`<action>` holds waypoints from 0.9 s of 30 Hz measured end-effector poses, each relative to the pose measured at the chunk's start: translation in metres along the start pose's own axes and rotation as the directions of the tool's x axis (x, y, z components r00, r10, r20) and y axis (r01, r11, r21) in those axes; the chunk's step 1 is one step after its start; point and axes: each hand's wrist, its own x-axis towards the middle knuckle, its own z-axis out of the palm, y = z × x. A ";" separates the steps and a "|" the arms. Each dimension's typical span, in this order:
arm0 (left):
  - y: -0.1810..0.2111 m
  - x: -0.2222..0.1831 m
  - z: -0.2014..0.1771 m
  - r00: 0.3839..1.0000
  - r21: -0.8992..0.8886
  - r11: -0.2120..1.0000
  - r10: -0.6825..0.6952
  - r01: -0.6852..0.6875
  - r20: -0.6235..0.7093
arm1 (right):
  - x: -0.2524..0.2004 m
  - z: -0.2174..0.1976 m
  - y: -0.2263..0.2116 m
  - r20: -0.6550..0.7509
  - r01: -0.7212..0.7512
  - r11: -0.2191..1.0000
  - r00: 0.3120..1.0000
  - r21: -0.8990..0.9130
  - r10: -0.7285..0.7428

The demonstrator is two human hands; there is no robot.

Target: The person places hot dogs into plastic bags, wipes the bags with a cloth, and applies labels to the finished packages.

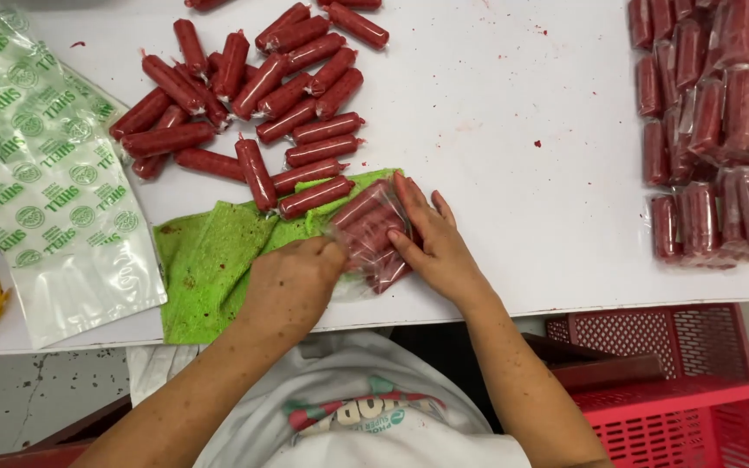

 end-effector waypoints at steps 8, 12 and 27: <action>0.010 0.025 -0.010 0.906 -0.305 0.930 -0.063 0.206 0.419 | 0.026 -0.025 0.016 0.061 -0.004 0.963 0.998 0.269 -0.013; 0.007 0.008 0.003 0.914 -0.310 0.902 -0.179 0.300 0.364 | 0.034 -0.043 -0.008 0.149 -0.145 0.831 0.986 0.537 0.075; 0.025 -0.016 -0.006 0.962 -0.473 0.868 -0.240 0.152 -0.131 | -0.018 0.003 -0.068 -0.060 0.323 0.862 0.925 -0.392 -0.374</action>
